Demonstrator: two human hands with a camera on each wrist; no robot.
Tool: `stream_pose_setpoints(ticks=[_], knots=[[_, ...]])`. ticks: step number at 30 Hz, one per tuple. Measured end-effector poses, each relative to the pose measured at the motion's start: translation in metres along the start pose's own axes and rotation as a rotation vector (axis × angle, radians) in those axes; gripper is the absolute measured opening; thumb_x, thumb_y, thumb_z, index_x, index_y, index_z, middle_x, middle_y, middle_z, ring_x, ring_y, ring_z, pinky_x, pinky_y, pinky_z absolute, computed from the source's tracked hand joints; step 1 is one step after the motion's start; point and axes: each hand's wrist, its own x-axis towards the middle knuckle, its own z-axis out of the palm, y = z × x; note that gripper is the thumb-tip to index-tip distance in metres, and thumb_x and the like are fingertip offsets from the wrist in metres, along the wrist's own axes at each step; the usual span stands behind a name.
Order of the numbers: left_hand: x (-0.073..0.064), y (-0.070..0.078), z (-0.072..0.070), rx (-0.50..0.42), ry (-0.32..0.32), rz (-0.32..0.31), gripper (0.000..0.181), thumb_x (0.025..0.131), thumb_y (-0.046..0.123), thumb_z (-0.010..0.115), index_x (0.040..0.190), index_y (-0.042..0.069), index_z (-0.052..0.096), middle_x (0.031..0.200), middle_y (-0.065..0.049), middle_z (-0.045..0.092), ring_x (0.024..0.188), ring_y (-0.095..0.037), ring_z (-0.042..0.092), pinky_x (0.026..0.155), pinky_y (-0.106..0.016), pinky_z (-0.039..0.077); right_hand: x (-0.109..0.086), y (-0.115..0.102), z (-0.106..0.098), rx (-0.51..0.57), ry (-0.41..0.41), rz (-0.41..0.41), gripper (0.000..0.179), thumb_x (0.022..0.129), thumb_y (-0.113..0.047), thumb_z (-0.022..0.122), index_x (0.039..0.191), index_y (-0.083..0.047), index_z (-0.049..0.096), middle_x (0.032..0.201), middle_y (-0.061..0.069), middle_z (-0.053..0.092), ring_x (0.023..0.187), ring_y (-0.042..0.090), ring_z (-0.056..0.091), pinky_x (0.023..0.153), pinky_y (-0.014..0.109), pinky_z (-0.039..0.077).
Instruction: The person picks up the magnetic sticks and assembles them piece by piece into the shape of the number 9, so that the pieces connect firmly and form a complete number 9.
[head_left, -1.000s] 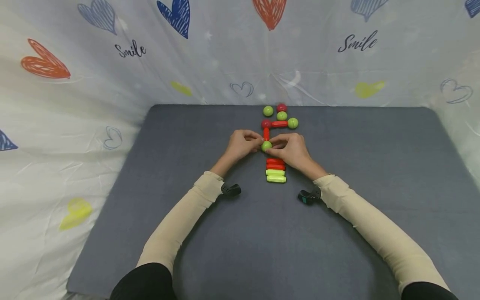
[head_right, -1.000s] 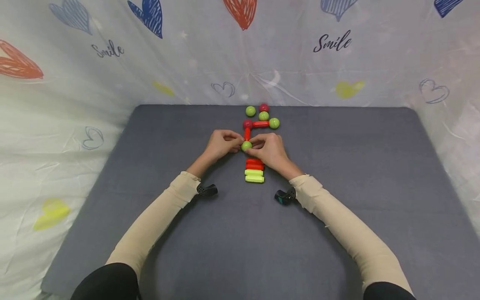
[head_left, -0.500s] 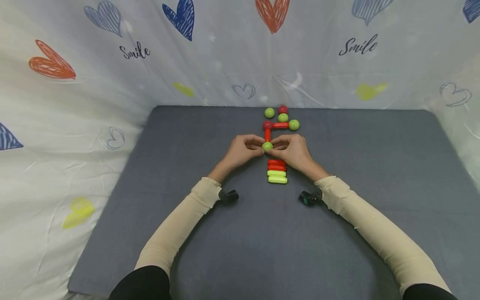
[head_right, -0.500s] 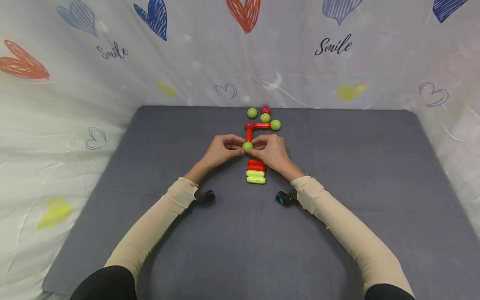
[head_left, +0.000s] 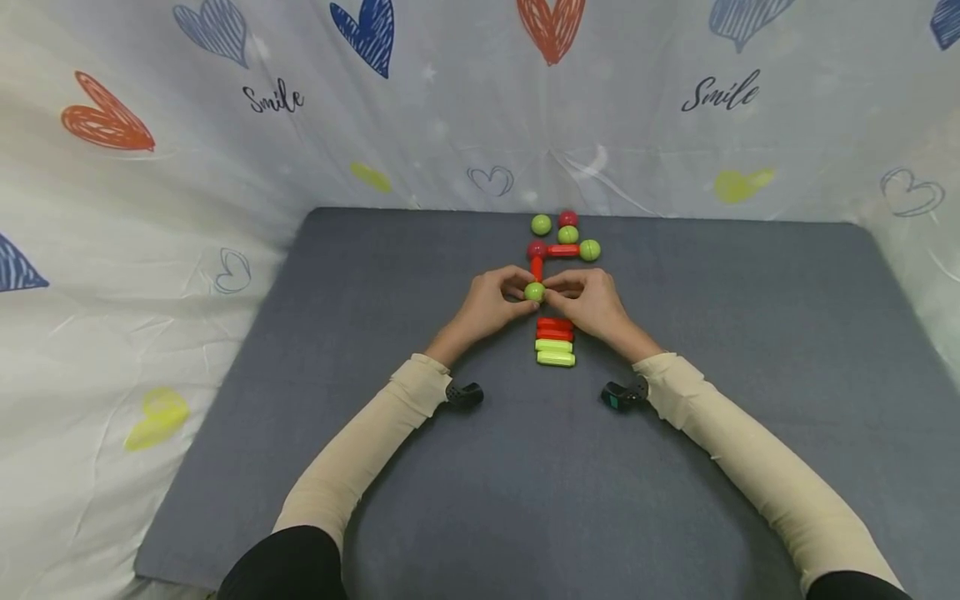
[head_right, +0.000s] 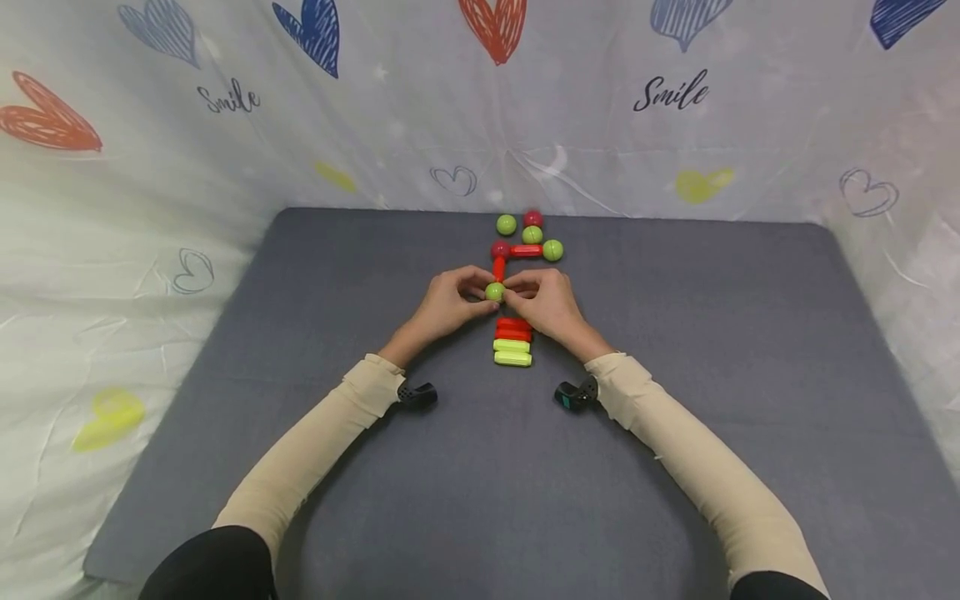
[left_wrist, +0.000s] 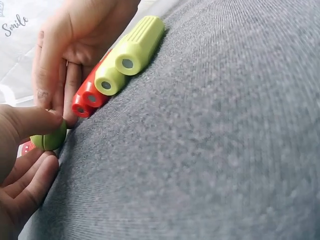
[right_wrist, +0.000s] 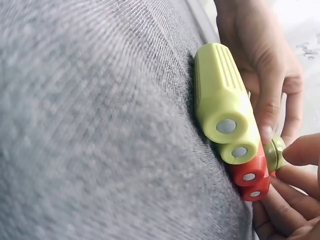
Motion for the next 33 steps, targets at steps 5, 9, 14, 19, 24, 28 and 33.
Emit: stream_pose_setpoints(ticks=[5, 9, 14, 19, 24, 28, 33], knots=[[0.001, 0.002, 0.001, 0.014, -0.001, 0.009, 0.035, 0.085, 0.018, 0.083, 0.116, 0.012, 0.069, 0.109, 0.000, 0.070, 0.090, -0.009, 0.066, 0.080, -0.027, 0.052, -0.003, -0.002, -0.007, -0.027, -0.037, -0.029, 0.020, 0.092, -0.021, 0.075, 0.109, -0.012, 0.078, 0.099, 0.003, 0.075, 0.086, 0.017, 0.072, 0.073, 0.036, 0.058], [0.001, 0.002, 0.000, 0.013, 0.002, 0.004, 0.035, 0.085, 0.019, 0.083, 0.116, 0.012, 0.069, 0.108, 0.000, 0.070, 0.090, -0.010, 0.066, 0.080, -0.027, 0.053, -0.007, -0.003, -0.017, -0.069, -0.071, -0.046, 0.024, 0.093, -0.021, 0.073, 0.113, -0.009, 0.076, 0.101, 0.005, 0.075, 0.085, 0.018, 0.071, 0.073, 0.037, 0.057], [0.001, 0.001, 0.000, 0.013, 0.001, 0.001, 0.035, 0.085, 0.018, 0.083, 0.116, 0.011, 0.069, 0.108, 0.000, 0.070, 0.090, -0.010, 0.066, 0.080, -0.027, 0.052, -0.013, -0.004, -0.028, -0.129, -0.154, -0.077, 0.025, 0.091, -0.019, 0.075, 0.111, -0.004, 0.076, 0.100, 0.007, 0.075, 0.085, 0.020, 0.070, 0.073, 0.038, 0.056], [0.000, 0.001, 0.000, 0.017, -0.002, 0.013, 0.035, 0.085, 0.018, 0.083, 0.116, 0.011, 0.070, 0.108, -0.001, 0.070, 0.091, -0.010, 0.066, 0.080, -0.027, 0.053, -0.017, -0.010, -0.033, -0.182, -0.250, -0.089, 0.025, 0.088, -0.020, 0.079, 0.108, -0.005, 0.077, 0.095, 0.003, 0.075, 0.081, 0.016, 0.070, 0.069, 0.037, 0.056], [0.001, 0.001, -0.002, 0.022, 0.004, 0.013, 0.035, 0.085, 0.019, 0.084, 0.116, 0.011, 0.070, 0.108, 0.000, 0.070, 0.090, -0.010, 0.067, 0.080, -0.027, 0.053, -0.016, -0.018, -0.031, -0.220, -0.325, -0.093, 0.021, 0.088, -0.020, 0.080, 0.105, -0.008, 0.079, 0.093, 0.000, 0.075, 0.076, 0.012, 0.069, 0.064, 0.035, 0.055], [0.001, 0.001, -0.001, 0.025, 0.003, 0.017, 0.034, 0.085, 0.018, 0.083, 0.116, 0.011, 0.070, 0.107, 0.000, 0.071, 0.089, -0.009, 0.067, 0.079, -0.027, 0.053, -0.013, -0.021, -0.029, -0.269, -0.356, -0.088, 0.018, 0.087, -0.016, 0.080, 0.102, -0.008, 0.080, 0.092, 0.000, 0.075, 0.073, 0.011, 0.067, 0.063, 0.033, 0.053], [0.001, 0.001, 0.000, 0.023, 0.001, 0.019, 0.035, 0.085, 0.018, 0.083, 0.116, 0.011, 0.070, 0.108, 0.000, 0.071, 0.088, -0.009, 0.067, 0.078, -0.027, 0.053, -0.009, -0.024, -0.028, -0.317, -0.389, -0.076, 0.014, 0.087, -0.014, 0.080, 0.100, -0.009, 0.080, 0.091, 0.000, 0.075, 0.073, 0.011, 0.065, 0.063, 0.033, 0.052]])
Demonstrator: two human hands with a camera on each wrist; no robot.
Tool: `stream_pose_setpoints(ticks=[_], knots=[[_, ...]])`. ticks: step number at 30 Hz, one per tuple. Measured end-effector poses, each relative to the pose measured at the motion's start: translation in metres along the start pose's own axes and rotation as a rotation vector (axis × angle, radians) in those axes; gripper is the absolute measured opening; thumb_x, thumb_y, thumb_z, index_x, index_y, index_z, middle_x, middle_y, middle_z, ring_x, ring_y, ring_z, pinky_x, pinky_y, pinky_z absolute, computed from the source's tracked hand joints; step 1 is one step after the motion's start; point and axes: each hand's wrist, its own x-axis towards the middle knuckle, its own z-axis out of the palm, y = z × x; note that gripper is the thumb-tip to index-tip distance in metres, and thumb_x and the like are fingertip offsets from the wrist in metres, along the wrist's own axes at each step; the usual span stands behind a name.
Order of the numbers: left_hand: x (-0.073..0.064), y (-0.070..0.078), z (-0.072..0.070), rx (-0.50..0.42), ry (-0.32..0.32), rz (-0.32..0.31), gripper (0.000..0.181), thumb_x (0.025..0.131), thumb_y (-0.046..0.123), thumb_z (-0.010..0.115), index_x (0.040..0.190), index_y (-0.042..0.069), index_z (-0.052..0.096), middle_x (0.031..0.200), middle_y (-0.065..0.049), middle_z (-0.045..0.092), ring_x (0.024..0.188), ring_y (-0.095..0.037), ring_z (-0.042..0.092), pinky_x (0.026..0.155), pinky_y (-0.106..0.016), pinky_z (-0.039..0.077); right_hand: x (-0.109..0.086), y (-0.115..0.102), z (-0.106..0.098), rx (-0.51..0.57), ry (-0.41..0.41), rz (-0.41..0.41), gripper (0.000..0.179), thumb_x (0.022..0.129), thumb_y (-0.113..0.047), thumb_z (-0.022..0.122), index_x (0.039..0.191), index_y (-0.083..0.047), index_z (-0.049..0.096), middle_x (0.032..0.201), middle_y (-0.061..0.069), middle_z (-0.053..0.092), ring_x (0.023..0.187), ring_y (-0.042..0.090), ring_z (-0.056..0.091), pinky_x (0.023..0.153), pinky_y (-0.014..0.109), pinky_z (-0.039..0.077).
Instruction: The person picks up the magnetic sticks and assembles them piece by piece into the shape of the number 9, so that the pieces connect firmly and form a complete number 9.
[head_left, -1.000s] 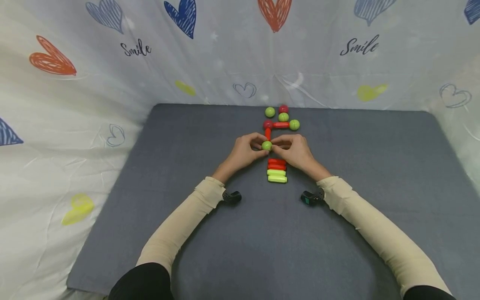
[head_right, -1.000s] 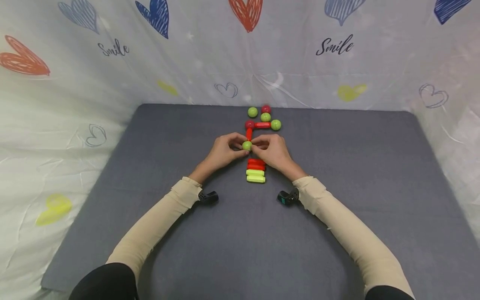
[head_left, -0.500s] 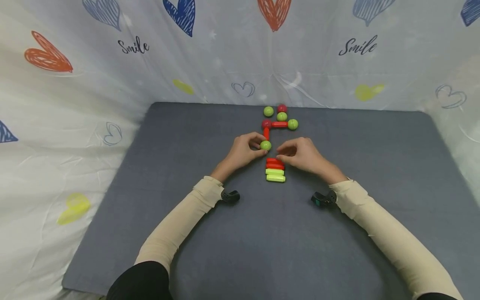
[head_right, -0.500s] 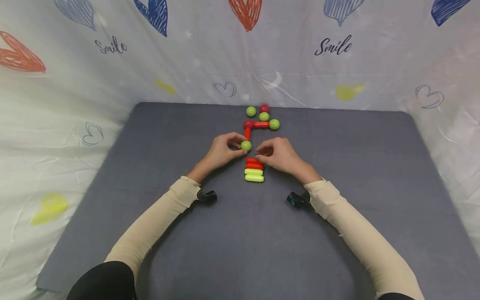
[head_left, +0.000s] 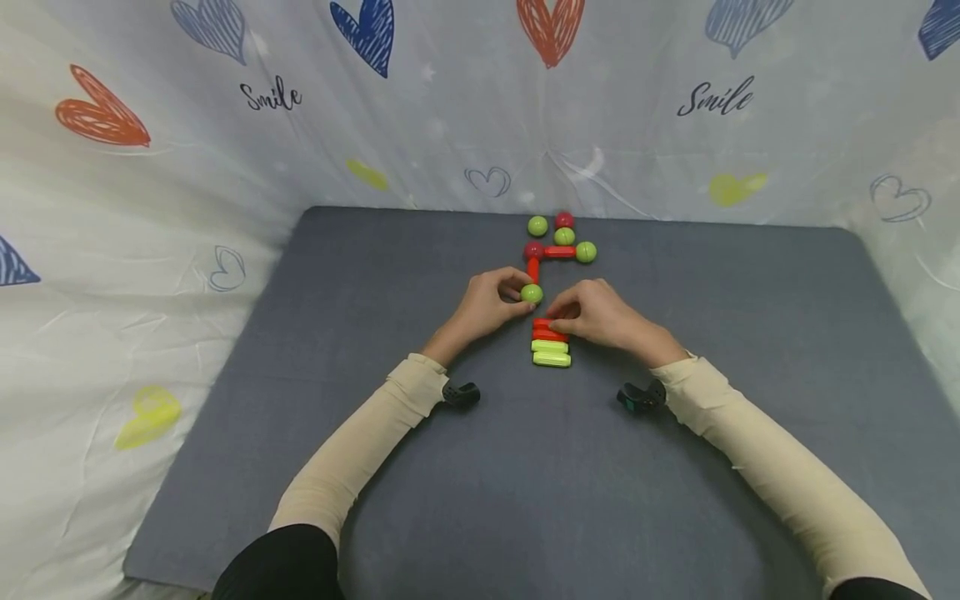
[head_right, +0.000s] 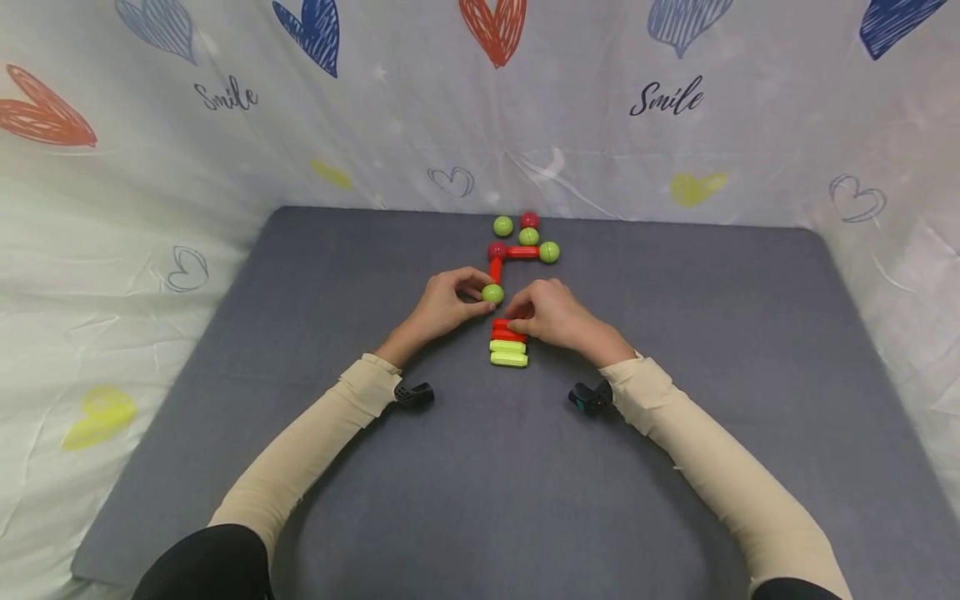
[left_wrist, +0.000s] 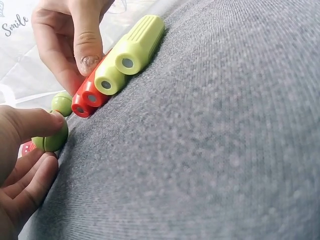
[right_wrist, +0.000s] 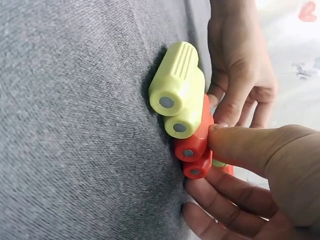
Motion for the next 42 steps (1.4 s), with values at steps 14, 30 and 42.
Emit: stream_pose_setpoints(ticks=[14, 30, 42], knots=[[0.001, 0.002, 0.002, 0.005, -0.004, 0.001, 0.036, 0.085, 0.018, 0.083, 0.117, 0.011, 0.070, 0.108, -0.001, 0.070, 0.090, -0.009, 0.066, 0.079, -0.025, 0.052, 0.005, -0.005, -0.007, -0.059, -0.087, -0.008, 0.013, 0.088, -0.012, 0.079, 0.100, -0.006, 0.079, 0.084, 0.000, 0.073, 0.074, 0.012, 0.066, 0.068, 0.035, 0.055], [0.001, 0.001, 0.001, -0.002, 0.005, 0.000, 0.035, 0.084, 0.018, 0.084, 0.115, 0.011, 0.071, 0.107, 0.000, 0.071, 0.090, -0.009, 0.067, 0.079, -0.026, 0.053, 0.001, 0.000, -0.006, -0.098, -0.049, -0.038, 0.011, 0.089, -0.012, 0.077, 0.099, -0.008, 0.078, 0.089, 0.000, 0.071, 0.074, 0.012, 0.062, 0.067, 0.034, 0.053], [0.001, -0.002, 0.002, -0.014, 0.009, -0.005, 0.034, 0.084, 0.019, 0.084, 0.114, 0.013, 0.071, 0.106, 0.001, 0.071, 0.089, -0.009, 0.066, 0.079, -0.027, 0.052, -0.003, 0.008, -0.011, -0.194, 0.053, -0.013, 0.017, 0.087, -0.014, 0.079, 0.102, -0.007, 0.077, 0.094, 0.004, 0.071, 0.082, 0.021, 0.062, 0.072, 0.041, 0.052]])
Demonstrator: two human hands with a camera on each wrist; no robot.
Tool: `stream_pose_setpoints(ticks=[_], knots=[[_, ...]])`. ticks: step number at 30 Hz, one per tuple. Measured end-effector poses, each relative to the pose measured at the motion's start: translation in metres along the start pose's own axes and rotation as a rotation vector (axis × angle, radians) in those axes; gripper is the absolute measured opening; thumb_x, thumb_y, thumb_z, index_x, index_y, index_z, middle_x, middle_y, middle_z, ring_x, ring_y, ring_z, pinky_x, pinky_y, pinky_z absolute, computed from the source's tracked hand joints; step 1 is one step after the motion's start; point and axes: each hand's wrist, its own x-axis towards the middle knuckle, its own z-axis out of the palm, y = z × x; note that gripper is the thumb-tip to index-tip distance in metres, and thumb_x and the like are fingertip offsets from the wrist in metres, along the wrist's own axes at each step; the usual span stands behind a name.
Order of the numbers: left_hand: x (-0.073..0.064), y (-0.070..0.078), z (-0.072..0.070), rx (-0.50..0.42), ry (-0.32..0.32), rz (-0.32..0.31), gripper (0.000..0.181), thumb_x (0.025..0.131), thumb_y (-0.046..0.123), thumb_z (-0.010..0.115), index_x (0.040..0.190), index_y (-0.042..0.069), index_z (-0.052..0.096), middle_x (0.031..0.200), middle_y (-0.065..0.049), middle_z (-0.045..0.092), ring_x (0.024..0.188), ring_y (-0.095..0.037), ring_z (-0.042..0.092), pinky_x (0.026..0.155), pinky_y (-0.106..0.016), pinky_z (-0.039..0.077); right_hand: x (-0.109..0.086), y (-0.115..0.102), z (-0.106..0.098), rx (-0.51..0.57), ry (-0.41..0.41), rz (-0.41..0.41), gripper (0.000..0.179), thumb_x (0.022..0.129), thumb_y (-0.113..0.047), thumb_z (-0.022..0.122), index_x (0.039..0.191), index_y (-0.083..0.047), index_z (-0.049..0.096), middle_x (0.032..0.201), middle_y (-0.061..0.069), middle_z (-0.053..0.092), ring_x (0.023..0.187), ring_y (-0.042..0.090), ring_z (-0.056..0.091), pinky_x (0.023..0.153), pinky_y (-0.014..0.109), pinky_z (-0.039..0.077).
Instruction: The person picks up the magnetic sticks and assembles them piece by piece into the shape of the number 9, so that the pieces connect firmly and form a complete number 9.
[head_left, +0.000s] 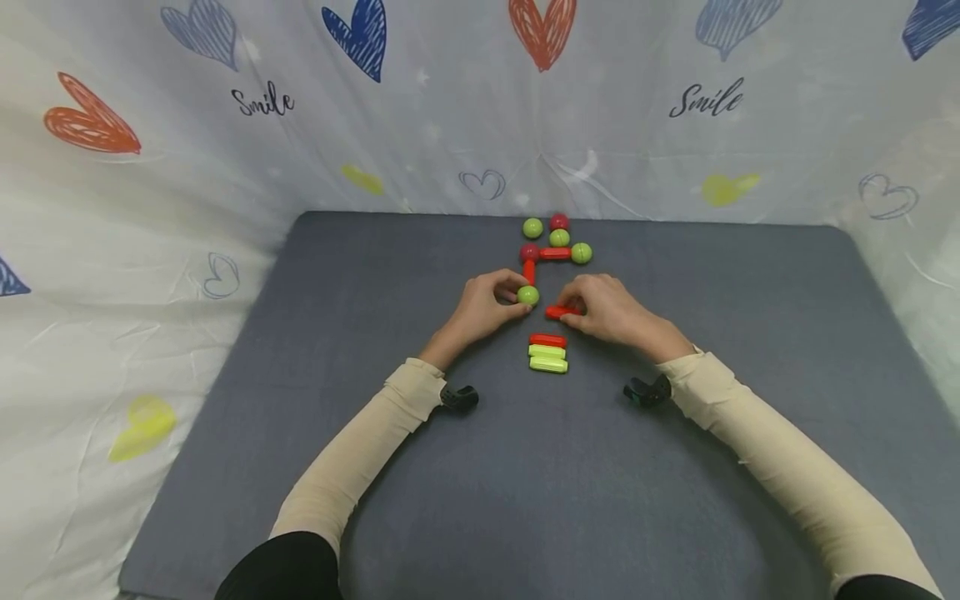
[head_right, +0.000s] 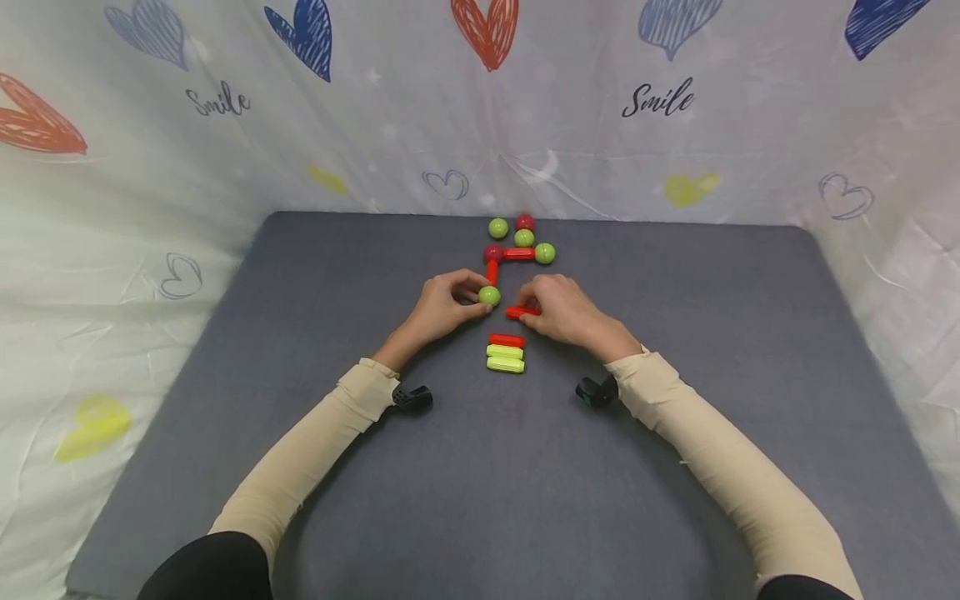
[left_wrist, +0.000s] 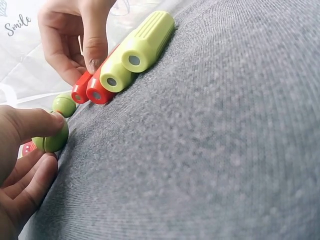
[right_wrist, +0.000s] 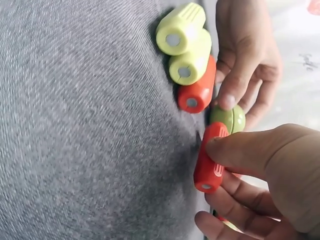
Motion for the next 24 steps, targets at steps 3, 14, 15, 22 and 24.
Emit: stream_pose_setpoints(ticks=[3, 14, 15, 22, 24], knots=[[-0.001, -0.001, -0.001, -0.007, 0.006, -0.003, 0.034, 0.083, 0.019, 0.085, 0.114, 0.013, 0.071, 0.106, 0.001, 0.071, 0.089, -0.009, 0.067, 0.079, -0.027, 0.053, 0.001, 0.001, 0.001, -0.028, 0.032, -0.002, 0.015, 0.086, -0.013, 0.080, 0.100, -0.007, 0.077, 0.093, 0.004, 0.071, 0.081, 0.021, 0.062, 0.071, 0.041, 0.051], [-0.003, 0.000, 0.001, -0.005, 0.018, 0.006, 0.034, 0.084, 0.018, 0.084, 0.115, 0.012, 0.071, 0.106, 0.000, 0.071, 0.088, -0.008, 0.066, 0.079, -0.026, 0.052, 0.008, 0.005, 0.006, -0.080, 0.116, -0.031, 0.013, 0.086, -0.012, 0.078, 0.098, -0.007, 0.077, 0.089, 0.005, 0.069, 0.073, 0.021, 0.059, 0.065, 0.041, 0.050], [-0.003, 0.000, 0.002, -0.006, 0.020, 0.006, 0.034, 0.083, 0.018, 0.084, 0.114, 0.012, 0.071, 0.106, 0.000, 0.071, 0.088, -0.008, 0.066, 0.079, -0.026, 0.052, 0.008, 0.005, 0.006, -0.080, 0.121, -0.037, 0.012, 0.086, -0.012, 0.078, 0.097, -0.007, 0.077, 0.090, 0.005, 0.069, 0.074, 0.021, 0.059, 0.066, 0.041, 0.051], [-0.002, 0.000, 0.003, 0.006, 0.027, -0.005, 0.034, 0.083, 0.018, 0.084, 0.114, 0.012, 0.071, 0.107, 0.000, 0.071, 0.089, -0.009, 0.067, 0.079, -0.026, 0.052, 0.011, 0.004, 0.008, -0.078, 0.137, -0.054, 0.011, 0.086, -0.012, 0.079, 0.096, -0.008, 0.077, 0.089, 0.004, 0.068, 0.074, 0.021, 0.059, 0.066, 0.040, 0.051], [-0.002, 0.000, 0.003, 0.009, 0.027, -0.009, 0.034, 0.083, 0.018, 0.084, 0.115, 0.012, 0.071, 0.108, 0.000, 0.071, 0.089, -0.008, 0.066, 0.079, -0.026, 0.052, 0.012, 0.003, 0.008, -0.076, 0.138, -0.056, 0.011, 0.086, -0.012, 0.079, 0.096, -0.008, 0.077, 0.088, 0.004, 0.068, 0.074, 0.021, 0.059, 0.067, 0.040, 0.051]])
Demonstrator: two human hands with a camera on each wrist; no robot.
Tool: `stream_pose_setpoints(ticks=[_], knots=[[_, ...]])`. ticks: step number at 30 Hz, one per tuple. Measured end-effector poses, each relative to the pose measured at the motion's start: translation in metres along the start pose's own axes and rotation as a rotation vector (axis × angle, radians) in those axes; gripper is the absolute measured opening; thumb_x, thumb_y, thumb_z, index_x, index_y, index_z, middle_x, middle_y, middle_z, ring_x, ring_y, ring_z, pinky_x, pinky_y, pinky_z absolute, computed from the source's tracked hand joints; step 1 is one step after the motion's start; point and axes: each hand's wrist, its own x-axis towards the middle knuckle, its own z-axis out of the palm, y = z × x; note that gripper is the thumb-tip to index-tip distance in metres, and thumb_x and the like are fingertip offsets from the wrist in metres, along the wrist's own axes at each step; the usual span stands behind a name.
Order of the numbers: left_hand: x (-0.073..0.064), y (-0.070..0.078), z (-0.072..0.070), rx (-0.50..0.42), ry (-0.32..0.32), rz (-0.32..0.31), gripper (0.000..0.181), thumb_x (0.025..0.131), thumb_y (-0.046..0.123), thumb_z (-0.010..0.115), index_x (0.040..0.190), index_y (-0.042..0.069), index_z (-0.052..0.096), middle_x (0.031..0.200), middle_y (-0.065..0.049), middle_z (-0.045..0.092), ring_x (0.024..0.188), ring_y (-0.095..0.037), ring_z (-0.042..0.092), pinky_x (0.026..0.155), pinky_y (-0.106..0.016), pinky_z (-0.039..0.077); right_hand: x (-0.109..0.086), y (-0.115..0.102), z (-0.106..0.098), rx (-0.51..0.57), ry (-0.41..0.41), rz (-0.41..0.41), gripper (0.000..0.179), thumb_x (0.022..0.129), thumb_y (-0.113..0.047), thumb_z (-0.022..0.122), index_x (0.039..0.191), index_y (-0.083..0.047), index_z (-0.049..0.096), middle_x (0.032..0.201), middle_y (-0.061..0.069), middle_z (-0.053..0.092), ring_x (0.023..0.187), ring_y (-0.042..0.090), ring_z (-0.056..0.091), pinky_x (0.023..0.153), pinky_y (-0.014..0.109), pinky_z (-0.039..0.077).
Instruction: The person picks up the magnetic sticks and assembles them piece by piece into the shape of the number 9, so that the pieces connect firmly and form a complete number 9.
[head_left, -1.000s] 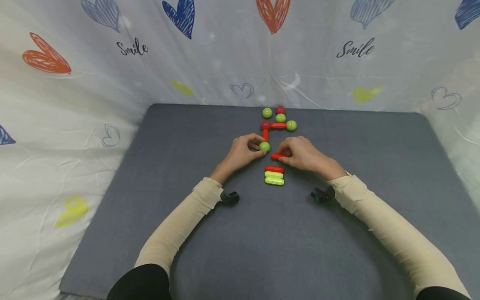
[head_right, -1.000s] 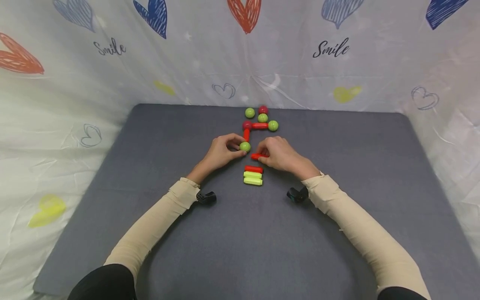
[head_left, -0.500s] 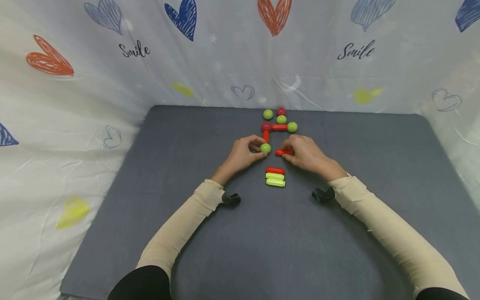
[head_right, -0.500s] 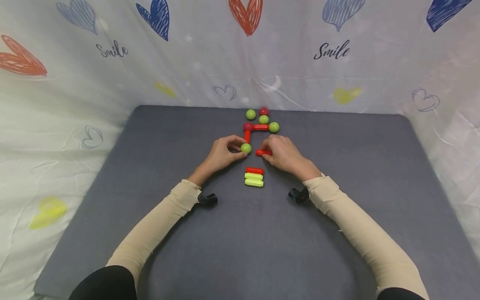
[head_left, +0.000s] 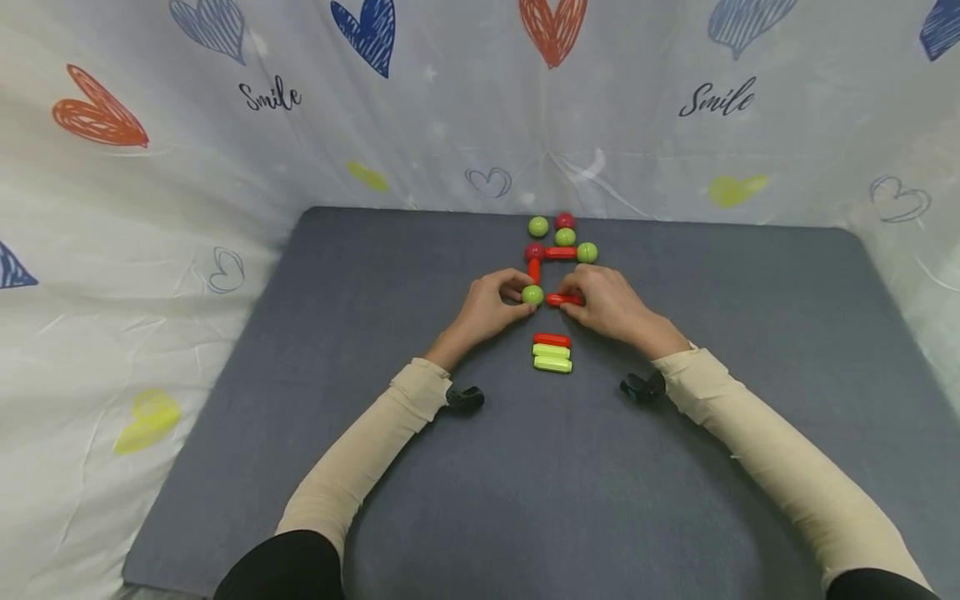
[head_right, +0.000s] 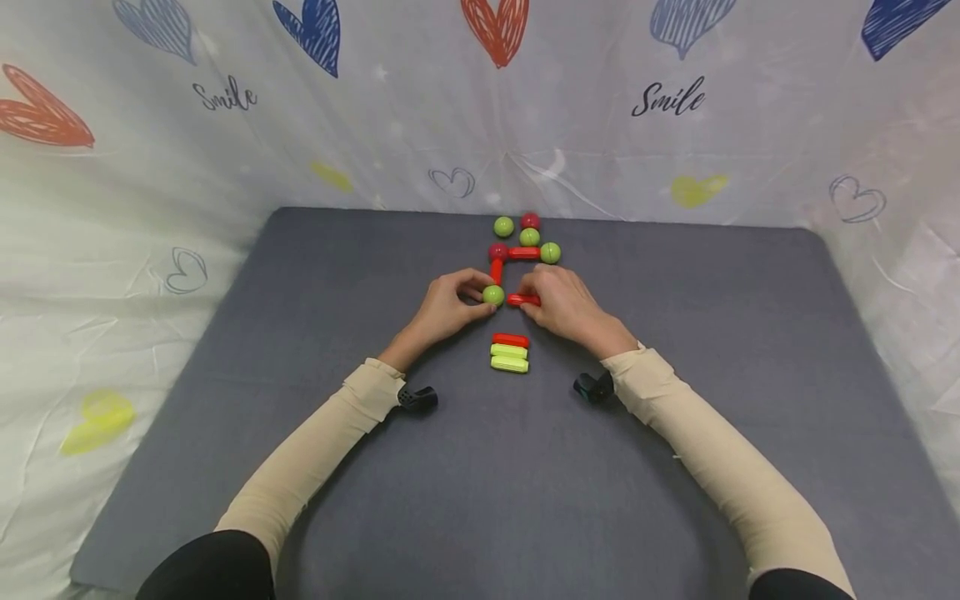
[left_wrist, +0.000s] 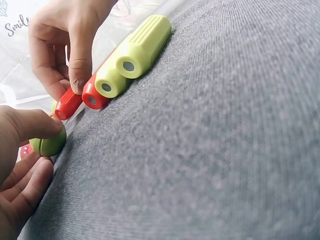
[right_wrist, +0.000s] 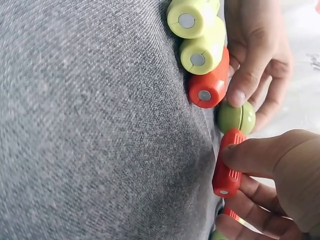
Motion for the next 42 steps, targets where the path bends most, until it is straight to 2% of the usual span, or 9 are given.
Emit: stream_pose_setpoints(ticks=[12, 22, 29, 42], knots=[[-0.0002, 0.0013, -0.0012, 0.007, -0.016, -0.009, 0.034, 0.085, 0.017, 0.083, 0.115, 0.012, 0.069, 0.109, 0.000, 0.069, 0.091, -0.009, 0.066, 0.080, -0.026, 0.052, 0.0028, -0.0046, 0.0015, 0.003, 0.010, -0.004, 0.010, 0.087, -0.011, 0.078, 0.096, -0.008, 0.076, 0.084, 0.004, 0.064, 0.074, 0.020, 0.057, 0.066, 0.039, 0.049], [-0.0011, 0.0007, -0.0025, 0.007, -0.016, -0.009, 0.034, 0.085, 0.018, 0.082, 0.115, 0.012, 0.069, 0.110, 0.000, 0.069, 0.092, -0.010, 0.066, 0.081, -0.026, 0.052, 0.0037, -0.0077, 0.0019, -0.006, 0.014, 0.020, 0.013, 0.087, -0.010, 0.078, 0.099, -0.008, 0.077, 0.090, 0.005, 0.065, 0.079, 0.021, 0.057, 0.070, 0.040, 0.049], [0.0007, 0.0027, -0.0027, 0.006, -0.022, -0.021, 0.033, 0.085, 0.021, 0.082, 0.114, 0.014, 0.068, 0.108, 0.001, 0.069, 0.092, -0.009, 0.065, 0.082, -0.026, 0.051, 0.0030, -0.0063, 0.0017, 0.000, 0.020, 0.005, 0.015, 0.086, -0.007, 0.078, 0.101, -0.004, 0.077, 0.095, 0.009, 0.065, 0.084, 0.025, 0.060, 0.073, 0.043, 0.051], [0.0017, 0.0034, -0.0032, 0.026, -0.026, -0.027, 0.033, 0.085, 0.022, 0.083, 0.112, 0.013, 0.067, 0.106, 0.001, 0.068, 0.091, -0.009, 0.065, 0.080, -0.027, 0.051, 0.0021, -0.0057, 0.0026, -0.007, 0.032, 0.014, 0.016, 0.086, -0.010, 0.080, 0.101, -0.005, 0.077, 0.095, 0.008, 0.067, 0.083, 0.024, 0.060, 0.073, 0.043, 0.051]])
